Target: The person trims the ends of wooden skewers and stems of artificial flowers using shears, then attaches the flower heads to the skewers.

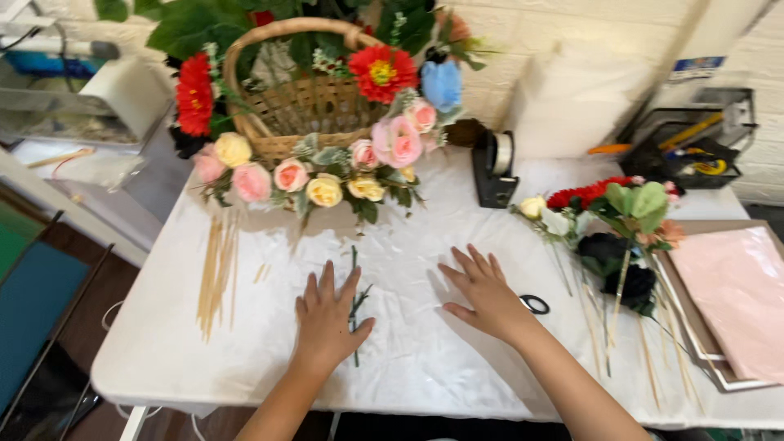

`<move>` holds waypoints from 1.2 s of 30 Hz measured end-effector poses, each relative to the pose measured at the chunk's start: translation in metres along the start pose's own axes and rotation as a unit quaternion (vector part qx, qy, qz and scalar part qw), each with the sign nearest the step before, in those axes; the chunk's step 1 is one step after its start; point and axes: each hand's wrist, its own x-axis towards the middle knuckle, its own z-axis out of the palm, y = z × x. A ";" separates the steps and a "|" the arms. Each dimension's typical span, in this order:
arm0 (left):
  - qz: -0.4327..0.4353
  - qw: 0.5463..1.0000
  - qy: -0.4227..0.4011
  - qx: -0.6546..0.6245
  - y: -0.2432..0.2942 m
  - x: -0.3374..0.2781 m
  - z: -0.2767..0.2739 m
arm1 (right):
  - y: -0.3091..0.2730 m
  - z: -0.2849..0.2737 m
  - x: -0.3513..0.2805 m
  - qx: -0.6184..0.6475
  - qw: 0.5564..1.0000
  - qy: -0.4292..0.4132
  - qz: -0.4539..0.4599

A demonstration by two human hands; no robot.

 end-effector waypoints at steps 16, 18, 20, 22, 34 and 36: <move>-0.057 0.952 0.246 0.172 -0.005 -0.016 0.051 | 0.038 0.007 -0.114 0.037 0.941 0.082 0.325; -0.052 0.923 0.304 0.231 0.001 -0.015 0.049 | 0.029 0.006 -0.118 0.015 0.931 0.069 0.359; -0.067 0.938 0.271 0.205 0.003 -0.014 0.046 | 0.017 0.000 -0.124 0.064 0.926 0.070 0.366; -0.064 0.941 0.262 0.204 0.007 -0.017 0.036 | 0.016 0.011 -0.132 0.068 0.928 0.098 0.352; 0.099 0.975 0.190 -0.058 0.095 -0.014 -0.027 | 0.077 0.006 -0.139 -0.042 0.924 0.161 0.345; 0.137 0.970 0.172 -0.105 0.111 -0.001 -0.017 | 0.095 0.004 -0.118 -0.036 0.924 0.204 0.321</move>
